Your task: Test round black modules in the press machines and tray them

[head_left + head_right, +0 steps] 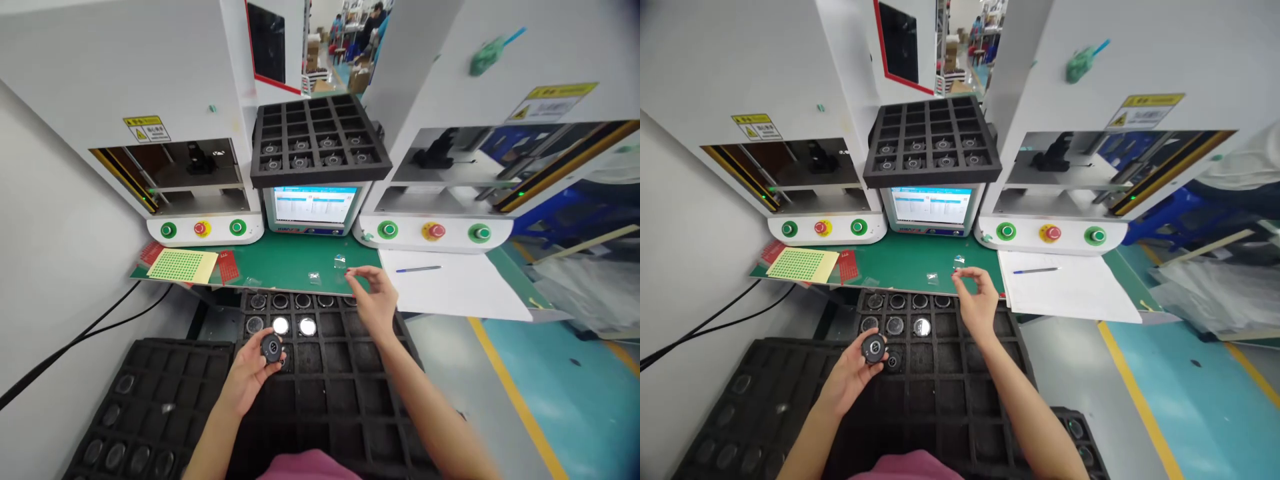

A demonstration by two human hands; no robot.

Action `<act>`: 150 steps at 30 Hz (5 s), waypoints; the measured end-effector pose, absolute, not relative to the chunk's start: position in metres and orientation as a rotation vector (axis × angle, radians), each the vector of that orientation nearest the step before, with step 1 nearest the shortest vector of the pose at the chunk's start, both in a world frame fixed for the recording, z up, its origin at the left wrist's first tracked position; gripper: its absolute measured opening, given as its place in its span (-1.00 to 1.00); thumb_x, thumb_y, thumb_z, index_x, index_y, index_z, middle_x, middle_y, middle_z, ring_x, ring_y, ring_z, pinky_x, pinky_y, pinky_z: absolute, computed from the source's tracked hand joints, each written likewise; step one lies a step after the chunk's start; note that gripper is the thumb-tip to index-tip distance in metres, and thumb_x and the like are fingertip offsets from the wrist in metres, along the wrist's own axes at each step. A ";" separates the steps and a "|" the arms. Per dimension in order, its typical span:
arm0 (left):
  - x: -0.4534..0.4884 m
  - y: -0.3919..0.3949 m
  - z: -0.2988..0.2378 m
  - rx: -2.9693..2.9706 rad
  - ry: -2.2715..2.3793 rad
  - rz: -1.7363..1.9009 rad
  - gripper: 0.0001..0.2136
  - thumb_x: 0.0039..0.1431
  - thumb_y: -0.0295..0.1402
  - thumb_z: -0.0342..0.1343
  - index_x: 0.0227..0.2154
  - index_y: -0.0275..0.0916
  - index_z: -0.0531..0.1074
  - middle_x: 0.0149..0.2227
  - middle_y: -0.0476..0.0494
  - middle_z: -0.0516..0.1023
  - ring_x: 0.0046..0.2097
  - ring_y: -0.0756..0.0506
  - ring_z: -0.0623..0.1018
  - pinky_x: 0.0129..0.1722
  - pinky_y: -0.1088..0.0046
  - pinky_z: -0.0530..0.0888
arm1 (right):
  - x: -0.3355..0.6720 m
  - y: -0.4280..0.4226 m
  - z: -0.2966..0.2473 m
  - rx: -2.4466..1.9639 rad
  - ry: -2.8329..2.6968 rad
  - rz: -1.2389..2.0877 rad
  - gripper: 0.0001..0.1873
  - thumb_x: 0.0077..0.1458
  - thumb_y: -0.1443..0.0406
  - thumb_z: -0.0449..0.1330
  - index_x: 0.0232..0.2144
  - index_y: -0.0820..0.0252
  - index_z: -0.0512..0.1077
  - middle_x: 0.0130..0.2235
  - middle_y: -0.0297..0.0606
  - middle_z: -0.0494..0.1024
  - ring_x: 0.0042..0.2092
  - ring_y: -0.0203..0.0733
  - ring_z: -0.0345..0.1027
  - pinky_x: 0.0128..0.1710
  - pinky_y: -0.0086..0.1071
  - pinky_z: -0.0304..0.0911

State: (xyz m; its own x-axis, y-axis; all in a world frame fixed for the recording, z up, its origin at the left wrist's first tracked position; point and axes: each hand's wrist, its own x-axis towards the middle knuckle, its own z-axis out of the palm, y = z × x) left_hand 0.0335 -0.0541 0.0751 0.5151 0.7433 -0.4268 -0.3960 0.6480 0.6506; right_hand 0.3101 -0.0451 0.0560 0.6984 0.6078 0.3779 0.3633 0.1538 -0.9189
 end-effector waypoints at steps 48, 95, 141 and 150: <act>0.059 -0.133 0.031 0.699 0.741 0.642 -0.64 0.12 -0.11 0.24 -0.13 -0.25 0.63 -0.20 -0.30 0.64 -0.46 0.00 0.55 -0.52 0.55 0.47 | 0.190 -0.185 0.002 -1.250 -0.927 0.482 -0.63 0.04 0.48 0.23 -0.13 0.02 0.35 -0.19 -0.29 0.49 -0.14 -0.19 0.47 -0.09 -0.23 0.42; 0.053 -0.123 0.013 1.762 0.592 1.169 -0.34 -0.10 -0.41 0.43 0.12 0.02 0.42 -0.13 -0.14 0.67 -0.24 -0.12 0.61 -0.24 0.37 0.51 | 0.181 -0.192 0.034 -0.862 0.007 1.492 -0.58 -0.11 0.30 0.44 -0.20 -0.02 0.40 0.00 -0.29 0.55 -0.13 -0.23 0.52 -0.32 -0.44 0.50; 0.044 -0.131 0.047 1.642 0.544 0.837 -0.41 0.04 -0.26 0.35 0.16 -0.20 0.39 0.01 -0.27 0.54 -0.10 -0.15 0.59 -0.13 0.33 0.60 | 0.204 -0.202 0.062 -1.103 -0.433 0.979 -0.58 -0.02 0.55 0.32 -0.21 -0.03 0.43 -0.05 -0.32 0.42 -0.42 -0.42 0.45 -0.39 -0.44 0.46; 0.049 -0.121 0.049 1.874 0.445 0.913 -0.46 0.00 -0.46 0.37 0.09 -0.33 0.42 -0.04 -0.30 0.57 -0.02 -0.17 0.60 0.00 0.30 0.58 | 0.197 -0.198 0.063 -0.766 -0.125 1.505 -0.58 -0.15 0.43 0.46 -0.27 0.01 0.43 -0.09 -0.40 0.43 -0.44 -0.52 0.36 -0.50 -0.58 0.44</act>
